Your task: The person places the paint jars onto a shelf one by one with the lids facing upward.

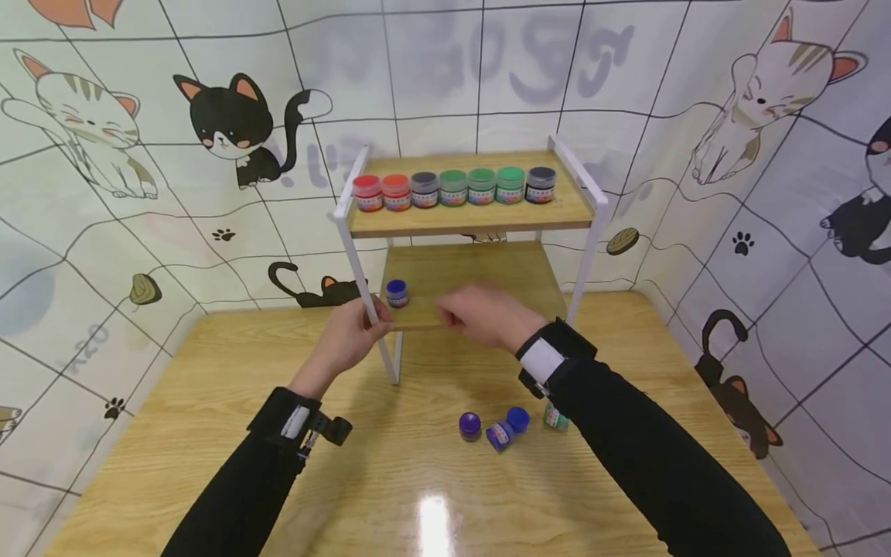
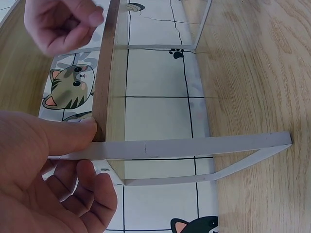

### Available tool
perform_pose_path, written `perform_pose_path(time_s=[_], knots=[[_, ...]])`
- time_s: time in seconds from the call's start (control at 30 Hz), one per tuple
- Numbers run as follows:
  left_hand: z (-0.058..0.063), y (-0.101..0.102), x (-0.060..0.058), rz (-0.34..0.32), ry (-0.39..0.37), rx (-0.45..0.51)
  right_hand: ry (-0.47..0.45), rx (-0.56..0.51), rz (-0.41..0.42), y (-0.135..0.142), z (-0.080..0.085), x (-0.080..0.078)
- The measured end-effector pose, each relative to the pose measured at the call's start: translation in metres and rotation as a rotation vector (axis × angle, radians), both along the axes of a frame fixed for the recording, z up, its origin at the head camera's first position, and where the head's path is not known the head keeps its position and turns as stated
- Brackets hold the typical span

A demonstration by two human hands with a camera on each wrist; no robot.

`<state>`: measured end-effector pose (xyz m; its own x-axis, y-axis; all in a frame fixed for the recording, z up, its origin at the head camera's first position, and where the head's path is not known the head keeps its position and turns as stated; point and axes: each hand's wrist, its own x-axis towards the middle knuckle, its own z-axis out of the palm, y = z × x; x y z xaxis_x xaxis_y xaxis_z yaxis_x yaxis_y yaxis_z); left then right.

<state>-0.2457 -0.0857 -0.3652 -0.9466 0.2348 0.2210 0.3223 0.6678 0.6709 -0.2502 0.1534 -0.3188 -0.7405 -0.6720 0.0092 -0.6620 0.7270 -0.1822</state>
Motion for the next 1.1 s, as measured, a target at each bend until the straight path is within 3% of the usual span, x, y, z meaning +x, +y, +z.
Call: perform_pose_path(time_s=[0.2, 0.43, 0.73, 1.1], knots=[[0.000, -0.001, 0.001, 0.003, -0.015, -0.003, 0.052, 0.005, 0.052, 0.004, -0.016, 0.016], [0.000, 0.000, 0.000, 0.005, -0.022, -0.003, 0.042, 0.005, 0.095, 0.006, -0.039, 0.029], [0.001, 0.000, 0.000, 0.002, -0.010, -0.001, -0.039, 0.048, 0.061, 0.009, -0.068, 0.038], [0.001, 0.000, 0.000, 0.000, -0.009, 0.004, -0.250, 0.141, 0.007, 0.012, -0.100, 0.049]])
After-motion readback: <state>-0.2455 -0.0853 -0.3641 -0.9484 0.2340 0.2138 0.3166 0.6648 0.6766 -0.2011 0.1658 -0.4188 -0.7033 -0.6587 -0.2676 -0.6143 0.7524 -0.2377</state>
